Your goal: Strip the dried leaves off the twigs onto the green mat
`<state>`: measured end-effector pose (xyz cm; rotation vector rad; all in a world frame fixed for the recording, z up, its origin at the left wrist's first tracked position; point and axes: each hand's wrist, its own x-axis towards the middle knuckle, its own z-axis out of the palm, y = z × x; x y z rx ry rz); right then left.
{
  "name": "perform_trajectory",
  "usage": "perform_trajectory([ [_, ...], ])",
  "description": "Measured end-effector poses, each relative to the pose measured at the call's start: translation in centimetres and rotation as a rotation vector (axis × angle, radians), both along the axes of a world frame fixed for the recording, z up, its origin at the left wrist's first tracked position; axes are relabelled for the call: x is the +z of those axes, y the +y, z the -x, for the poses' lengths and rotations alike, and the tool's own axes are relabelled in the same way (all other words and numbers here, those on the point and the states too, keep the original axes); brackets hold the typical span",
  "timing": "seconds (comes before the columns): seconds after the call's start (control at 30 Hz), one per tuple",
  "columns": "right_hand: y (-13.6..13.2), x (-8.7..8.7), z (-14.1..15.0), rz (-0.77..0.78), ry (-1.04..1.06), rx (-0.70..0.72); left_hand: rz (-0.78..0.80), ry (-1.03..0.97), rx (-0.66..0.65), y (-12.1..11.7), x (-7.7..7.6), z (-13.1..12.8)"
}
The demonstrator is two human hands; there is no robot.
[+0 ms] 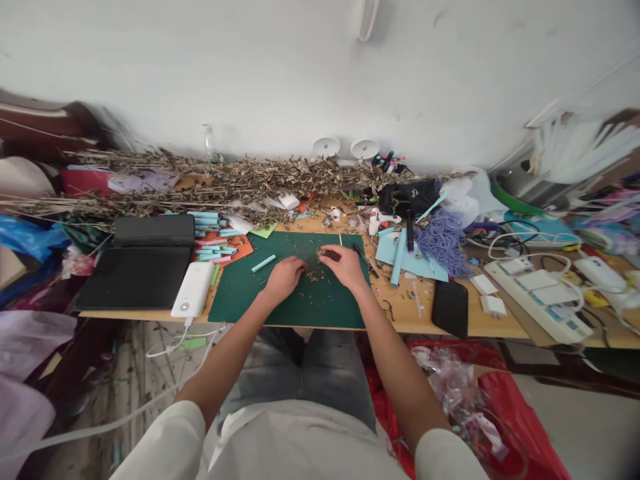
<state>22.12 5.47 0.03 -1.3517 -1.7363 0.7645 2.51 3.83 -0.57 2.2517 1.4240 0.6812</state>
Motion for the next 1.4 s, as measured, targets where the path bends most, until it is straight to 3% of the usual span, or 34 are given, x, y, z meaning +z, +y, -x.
perform_trajectory([
  [0.07, -0.6, 0.2, -0.1, 0.027, 0.086, -0.058, 0.064, -0.195, 0.075, 0.1, 0.2, -0.4],
  [0.27, -3.2, 0.6, 1.6, -0.071, 0.164, -0.022, 0.573, -0.988, 0.115, -0.6, 0.2, -2.5],
  [0.4, -4.5, -0.6, 2.1, -0.009, 0.381, -0.073, 0.666, -1.22, 0.208, -1.4, 0.1, -2.5],
  [0.57, -5.2, -1.3, 3.0, 0.004, 0.397, -0.079, 0.703, -1.237, 0.231, -2.4, 0.1, -2.0],
  [0.83, -5.3, -0.9, 2.7, 0.009, 0.398, -0.28, 0.645, -1.288, 0.334, -3.0, -1.2, -1.7],
  [1.03, -5.7, -0.7, 3.6, -0.017, 0.365, -0.118, 0.695, -1.323, 0.278, -3.6, -0.7, -1.9],
  [1.23, -5.3, -0.7, 3.3, -0.056, 0.37, -0.253, 0.655, -1.295, 0.271, -3.6, -1.1, -1.6],
  [1.4, -5.3, -0.8, 3.7, -0.001, 0.421, -0.116, 0.665, -1.318, 0.267, -3.5, -0.8, -1.7],
])
